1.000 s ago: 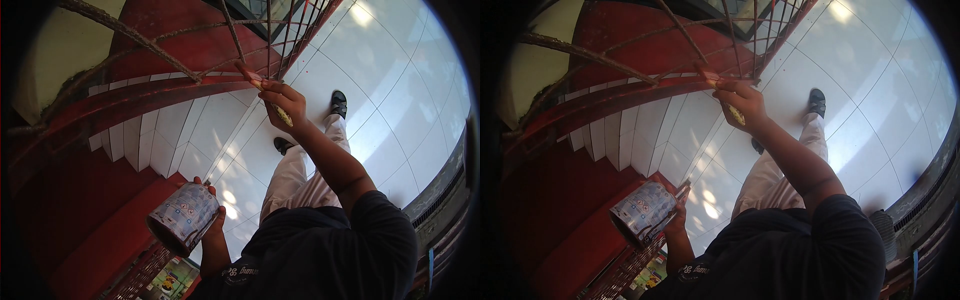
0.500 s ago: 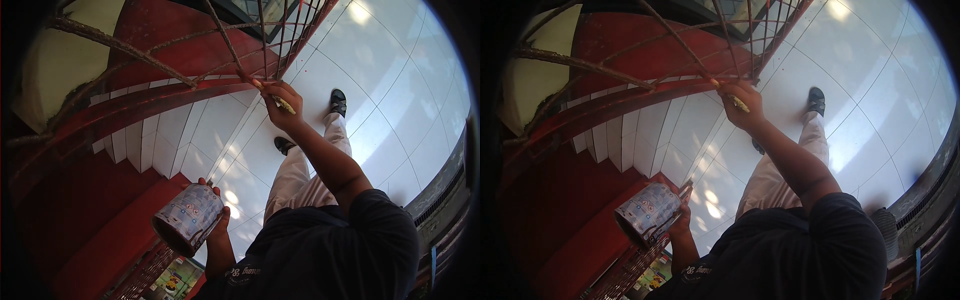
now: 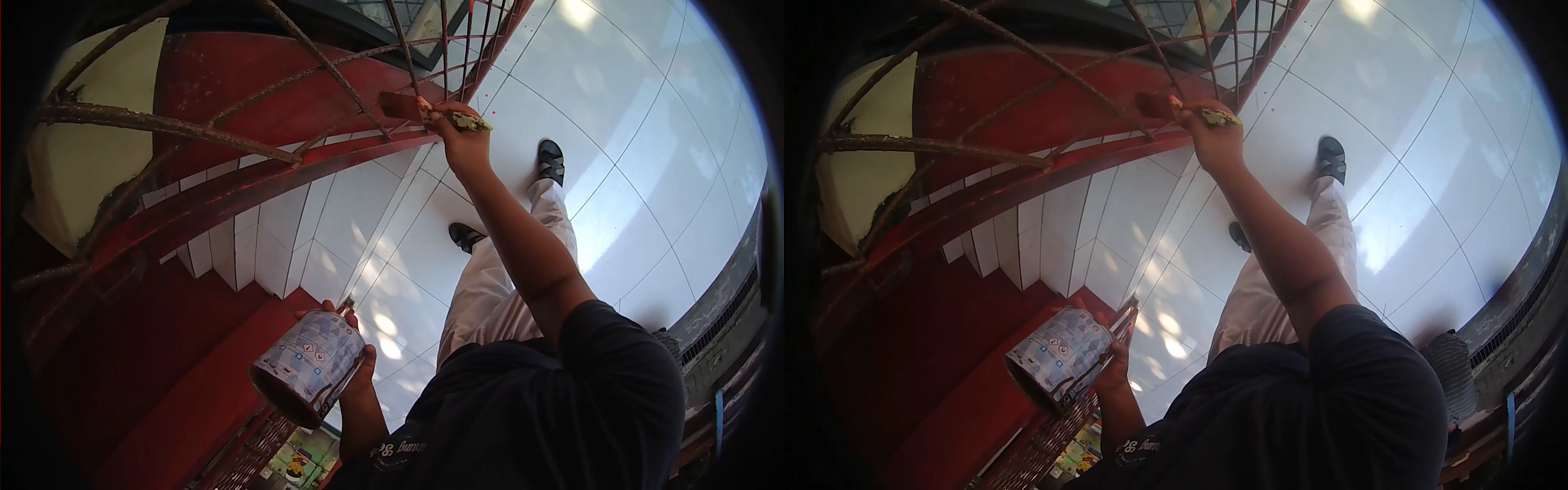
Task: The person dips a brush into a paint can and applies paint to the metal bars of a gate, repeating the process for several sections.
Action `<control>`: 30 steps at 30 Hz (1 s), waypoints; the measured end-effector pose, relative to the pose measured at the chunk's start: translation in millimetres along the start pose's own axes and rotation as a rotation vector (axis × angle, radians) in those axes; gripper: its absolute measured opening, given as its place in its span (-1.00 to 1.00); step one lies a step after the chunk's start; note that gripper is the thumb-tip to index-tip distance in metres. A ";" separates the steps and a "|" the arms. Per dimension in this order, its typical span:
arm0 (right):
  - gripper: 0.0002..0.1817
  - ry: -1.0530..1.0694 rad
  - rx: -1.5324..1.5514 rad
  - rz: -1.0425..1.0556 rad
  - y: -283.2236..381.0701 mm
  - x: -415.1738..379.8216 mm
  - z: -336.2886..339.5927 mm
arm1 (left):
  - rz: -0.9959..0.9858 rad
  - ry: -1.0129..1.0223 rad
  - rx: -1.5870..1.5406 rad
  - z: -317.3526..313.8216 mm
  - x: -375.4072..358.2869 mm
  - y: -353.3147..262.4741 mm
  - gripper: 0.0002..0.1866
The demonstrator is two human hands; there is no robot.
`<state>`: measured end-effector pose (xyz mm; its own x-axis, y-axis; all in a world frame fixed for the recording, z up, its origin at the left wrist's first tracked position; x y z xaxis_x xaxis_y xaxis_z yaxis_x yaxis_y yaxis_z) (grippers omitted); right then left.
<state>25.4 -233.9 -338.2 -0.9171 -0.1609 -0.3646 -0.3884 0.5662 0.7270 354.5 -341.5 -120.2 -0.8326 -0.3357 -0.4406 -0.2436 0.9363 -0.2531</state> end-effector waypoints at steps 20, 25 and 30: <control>-0.80 -0.170 0.419 -0.036 -16.4 -2.6 -1.8 | 0.037 -0.027 -0.156 1.0 -2.9 -4.8 -0.52; -0.79 -0.184 0.349 -0.058 -15.8 8.9 6.1 | 0.049 -0.013 -0.161 -2.0 1.4 1.0 -0.52; -0.83 -0.201 0.335 -0.066 -14.8 2.9 14.0 | 0.041 -0.037 -0.179 -3.4 -1.1 4.0 -0.52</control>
<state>29.8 -231.5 -358.1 -0.8426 -0.0635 -0.5348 -0.3647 0.7979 0.4800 352.7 -337.1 -117.8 -0.8255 -0.2978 -0.4794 -0.2976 0.9514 -0.0784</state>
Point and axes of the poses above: each hand's wrist, its own x-axis towards the middle knuckle, its own z-axis out of the back of the hand, y = z × x, the point moved 7 cm from there along x, towards the middle knuckle, and after that the axes turned 9 degrees about x, right-handed, at the moved point
